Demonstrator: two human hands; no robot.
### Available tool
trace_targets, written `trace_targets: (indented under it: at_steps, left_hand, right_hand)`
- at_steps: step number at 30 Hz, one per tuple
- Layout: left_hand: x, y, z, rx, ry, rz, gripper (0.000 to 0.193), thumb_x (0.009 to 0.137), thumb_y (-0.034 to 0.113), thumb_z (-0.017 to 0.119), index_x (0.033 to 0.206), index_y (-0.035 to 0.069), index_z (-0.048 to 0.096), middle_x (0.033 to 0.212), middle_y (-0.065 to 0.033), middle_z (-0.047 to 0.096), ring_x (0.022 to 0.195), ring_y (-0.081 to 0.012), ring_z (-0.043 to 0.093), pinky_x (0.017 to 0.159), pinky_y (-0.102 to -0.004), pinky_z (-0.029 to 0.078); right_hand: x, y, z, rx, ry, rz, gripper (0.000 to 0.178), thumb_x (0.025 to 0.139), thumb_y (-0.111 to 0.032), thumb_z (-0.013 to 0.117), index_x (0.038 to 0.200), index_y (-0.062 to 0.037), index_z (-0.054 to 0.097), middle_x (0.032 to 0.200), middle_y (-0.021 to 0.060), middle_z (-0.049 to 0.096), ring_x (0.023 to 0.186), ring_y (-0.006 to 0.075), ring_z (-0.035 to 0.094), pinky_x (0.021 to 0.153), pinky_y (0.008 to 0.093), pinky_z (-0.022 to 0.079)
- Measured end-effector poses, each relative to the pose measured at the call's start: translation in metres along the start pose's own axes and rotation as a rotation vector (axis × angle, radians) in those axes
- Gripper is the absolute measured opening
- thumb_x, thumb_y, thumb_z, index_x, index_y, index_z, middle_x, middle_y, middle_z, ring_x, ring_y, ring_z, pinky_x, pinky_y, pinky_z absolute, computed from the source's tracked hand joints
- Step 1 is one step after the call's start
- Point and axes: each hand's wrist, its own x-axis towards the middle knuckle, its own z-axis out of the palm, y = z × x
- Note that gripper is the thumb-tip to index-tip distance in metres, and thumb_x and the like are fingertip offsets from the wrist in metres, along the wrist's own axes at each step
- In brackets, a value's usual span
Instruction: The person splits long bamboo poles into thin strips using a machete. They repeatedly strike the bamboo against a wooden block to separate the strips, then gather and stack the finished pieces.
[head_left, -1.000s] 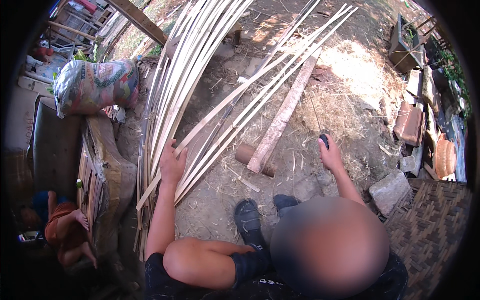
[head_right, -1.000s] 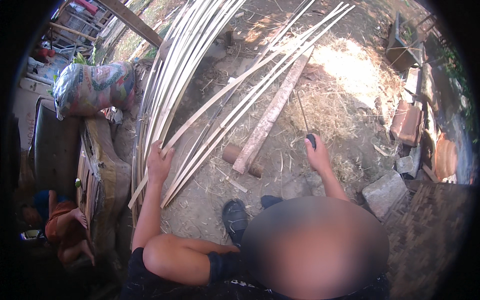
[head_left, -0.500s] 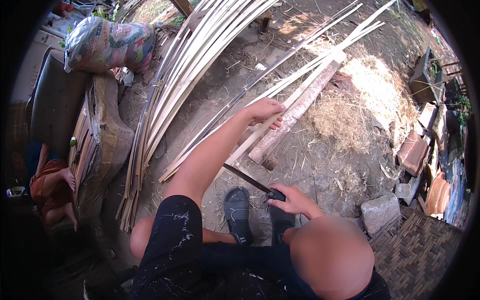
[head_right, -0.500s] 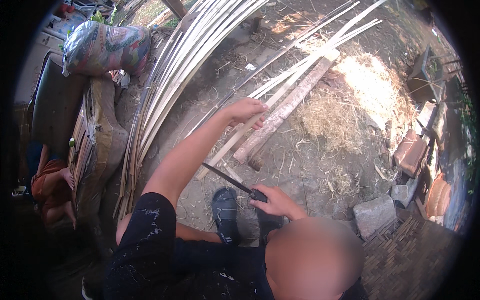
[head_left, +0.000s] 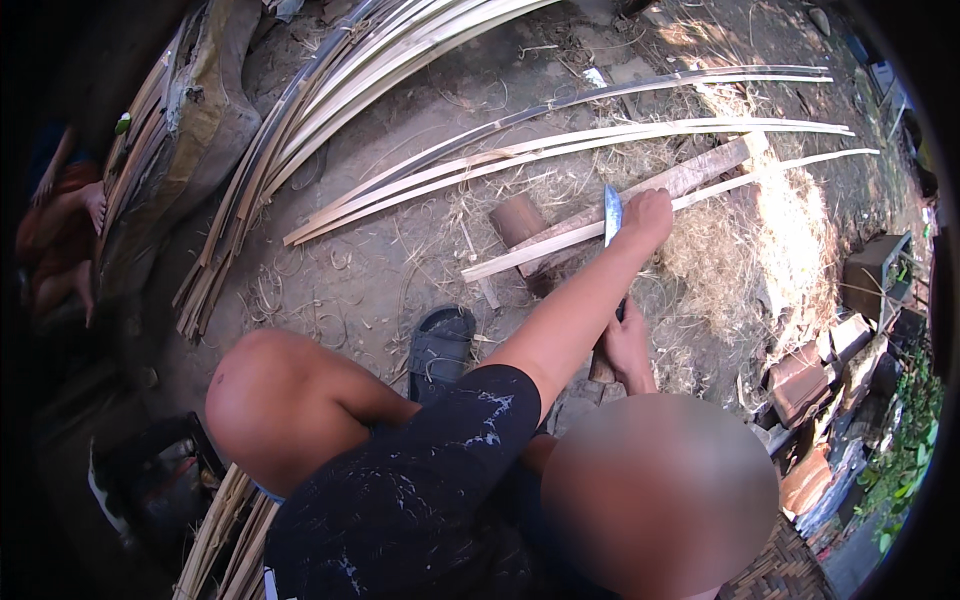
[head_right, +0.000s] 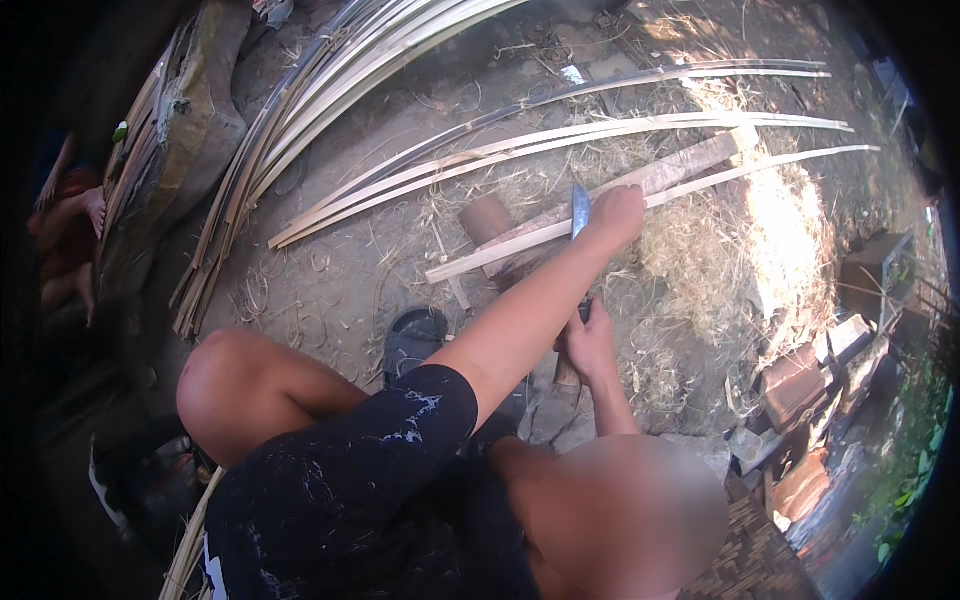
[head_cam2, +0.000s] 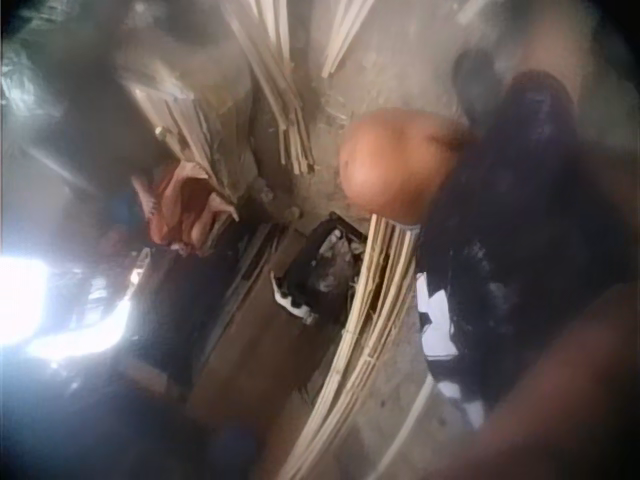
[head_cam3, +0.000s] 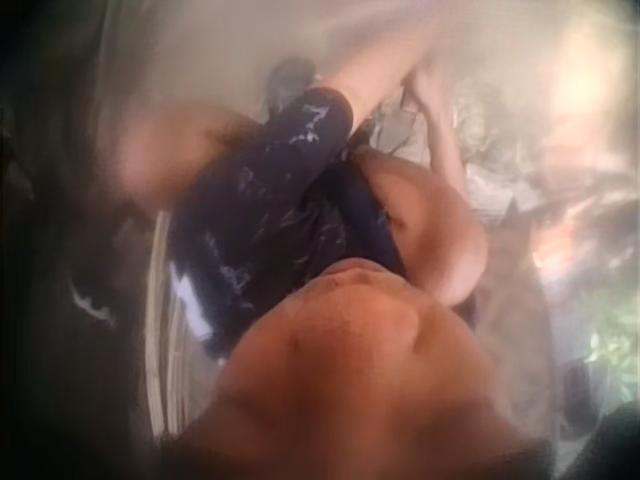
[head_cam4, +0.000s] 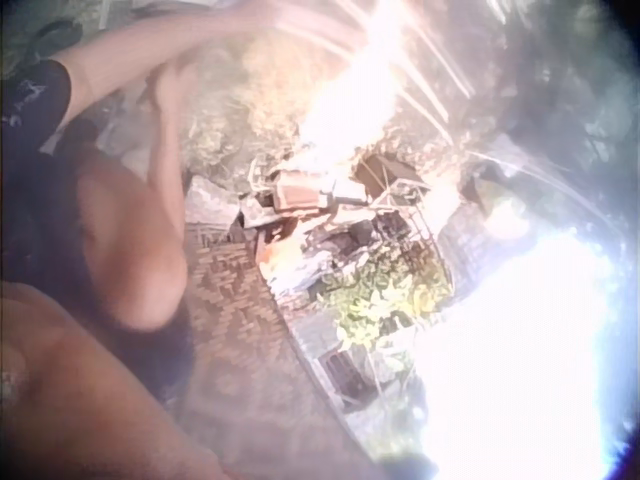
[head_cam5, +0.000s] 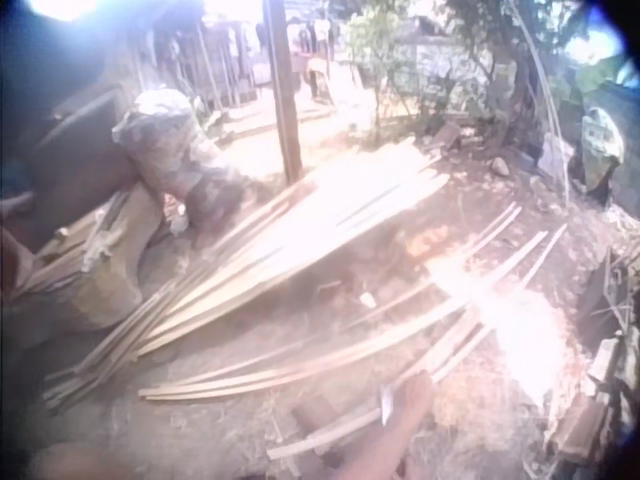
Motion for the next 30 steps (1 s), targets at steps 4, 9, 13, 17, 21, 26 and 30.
trace_targets:
  at_steps: [4, 9, 13, 17, 21, 26, 30]
  left_hand:
    - [0.002, -0.005, 0.002, -0.007, -0.06, -0.009, 0.026, 0.094, 0.012, 0.051, 0.108, -0.001, 0.068, 0.112, -0.0237, 0.069, 0.107, -0.039, 0.067, 0.094, -0.0468, 0.053]
    - [0.006, -0.005, -0.004, -0.04, -0.017, -0.013, 0.025, 0.095, 0.017, 0.056, 0.108, 0.0, 0.068, 0.11, -0.0233, 0.069, 0.106, -0.0391, 0.067, 0.092, -0.0464, 0.053]
    - [0.013, -0.004, 0.003, -0.042, -0.035, 0.044, 0.025, 0.095, 0.017, 0.057, 0.109, 0.0, 0.068, 0.108, -0.023, 0.07, 0.104, -0.0395, 0.067, 0.092, -0.0464, 0.054]
    - [0.005, -0.014, 0.0, -0.035, -0.015, 0.04, 0.024, 0.094, 0.014, 0.057, 0.109, -0.001, 0.069, 0.107, -0.0231, 0.07, 0.103, -0.0393, 0.068, 0.092, -0.0463, 0.054]
    - [0.003, 0.001, -0.003, -0.078, -0.048, 0.051, 0.025, 0.095, 0.017, 0.057, 0.109, -0.001, 0.069, 0.107, -0.0238, 0.07, 0.103, -0.0394, 0.068, 0.092, -0.0469, 0.053]
    - [-0.001, -0.01, 0.008, -0.072, -0.018, 0.039, 0.03, 0.097, 0.025, 0.058, 0.106, -0.001, 0.069, 0.107, -0.0223, 0.07, 0.105, -0.0389, 0.067, 0.092, -0.0471, 0.053]
    - [0.004, -0.009, 0.001, -0.068, 0.002, 0.027, 0.029, 0.097, 0.026, 0.059, 0.107, 0.0, 0.068, 0.11, -0.0213, 0.069, 0.106, -0.0381, 0.067, 0.093, -0.0472, 0.053]
  right_hand:
    - [-0.038, 0.022, 0.029, -0.143, -0.156, -0.024, 0.031, 0.101, -0.018, 0.054, 0.118, 0.0083, 0.052, 0.08, 0.0096, 0.066, 0.058, 0.0129, 0.061, 0.051, 0.028, 0.049]
    - [-0.018, 0.031, 0.018, 0.008, -0.215, 0.021, 0.03, 0.101, -0.017, 0.053, 0.118, 0.0076, 0.052, 0.078, 0.0083, 0.065, 0.057, 0.0123, 0.06, 0.05, 0.0272, 0.048]
    - [-0.025, 0.043, 0.025, -0.208, -0.371, -0.086, 0.023, 0.099, -0.014, 0.054, 0.111, 0.0055, 0.056, 0.075, 0.0071, 0.065, 0.058, 0.0134, 0.061, 0.053, 0.0306, 0.05]
    - [-0.044, 0.035, 0.04, -0.329, -0.39, -0.128, 0.019, 0.097, -0.011, 0.055, 0.105, 0.005, 0.061, 0.073, 0.0073, 0.066, 0.06, 0.014, 0.063, 0.054, 0.0305, 0.051]
    - [-0.025, 0.049, 0.025, -0.193, -0.3, -0.102, 0.024, 0.093, -0.01, 0.059, 0.111, 0.006, 0.061, 0.076, 0.0086, 0.068, 0.06, 0.014, 0.063, 0.056, 0.0304, 0.052]
    - [-0.024, 0.05, 0.024, -0.205, -0.42, 0.062, 0.048, 0.086, -0.018, 0.072, 0.127, 0.0044, 0.058, 0.108, 0.0168, 0.069, 0.094, 0.0231, 0.067, 0.081, 0.0375, 0.053]
    - [-0.033, 0.039, 0.041, -0.298, -0.44, -0.121, 0.053, 0.087, -0.022, 0.073, 0.131, 0.0032, 0.059, 0.124, 0.0193, 0.067, 0.119, 0.0292, 0.062, 0.099, 0.0419, 0.049]
